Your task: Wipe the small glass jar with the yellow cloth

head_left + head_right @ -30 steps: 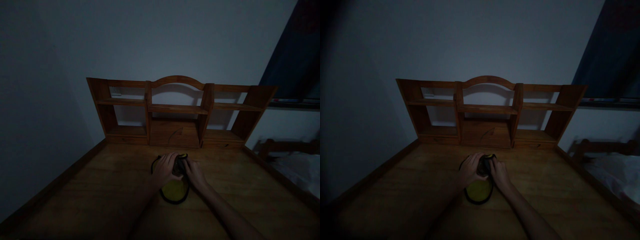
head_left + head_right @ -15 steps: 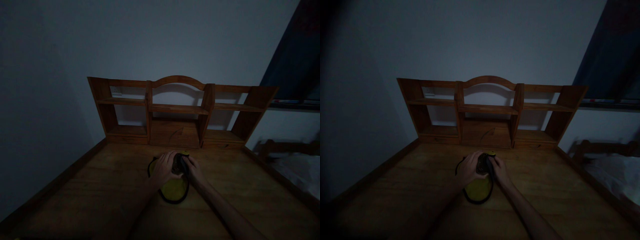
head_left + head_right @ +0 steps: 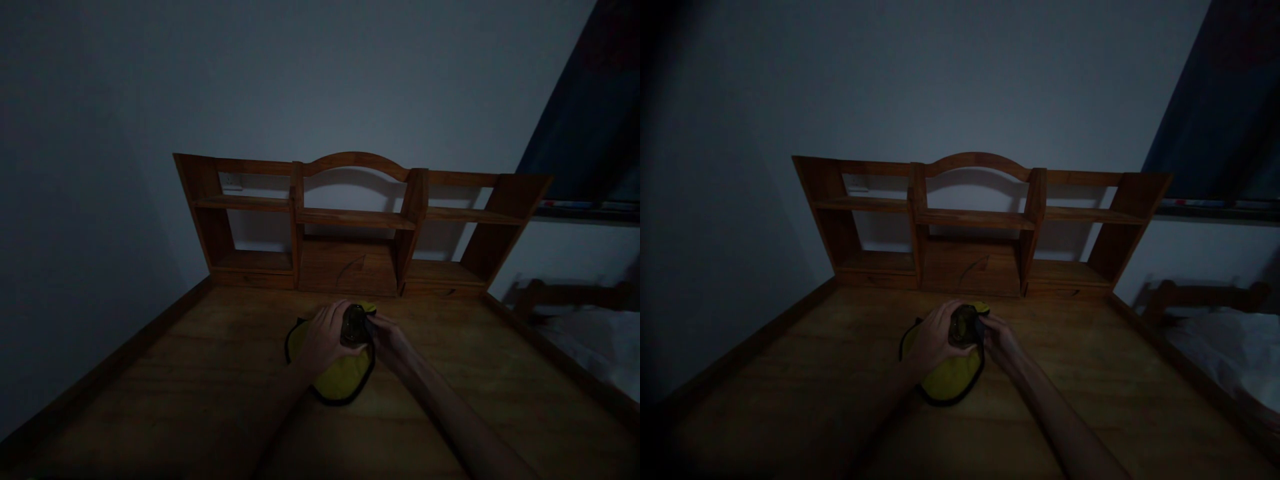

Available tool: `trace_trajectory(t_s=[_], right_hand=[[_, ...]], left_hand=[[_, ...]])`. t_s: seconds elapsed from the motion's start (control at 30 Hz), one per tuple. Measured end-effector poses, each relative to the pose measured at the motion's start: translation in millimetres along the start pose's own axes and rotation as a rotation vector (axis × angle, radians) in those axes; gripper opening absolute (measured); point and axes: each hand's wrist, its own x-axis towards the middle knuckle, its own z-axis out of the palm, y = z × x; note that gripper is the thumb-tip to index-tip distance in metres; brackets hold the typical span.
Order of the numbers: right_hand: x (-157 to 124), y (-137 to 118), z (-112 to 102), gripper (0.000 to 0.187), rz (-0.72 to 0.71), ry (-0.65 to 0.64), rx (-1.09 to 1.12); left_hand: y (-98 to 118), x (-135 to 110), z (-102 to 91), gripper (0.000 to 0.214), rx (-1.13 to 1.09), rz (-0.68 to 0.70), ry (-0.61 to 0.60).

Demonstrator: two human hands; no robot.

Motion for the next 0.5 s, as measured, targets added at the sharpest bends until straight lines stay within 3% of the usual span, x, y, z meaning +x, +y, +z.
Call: trace_trajectory(t_s=[0.23, 0.5], right_hand=[[-3.6, -4.1, 4.7, 0.016, 0.018, -0.013, 0.095], [-1.6, 1.3, 5.2, 0.025, -0.020, 0.074, 0.038]], left_hand=[[2.9, -0.3, -1.4, 0.086, -0.070, -0.009, 0.027], [2.8, -1.5, 0.6, 0.088, -0.095, 0.034, 0.007]])
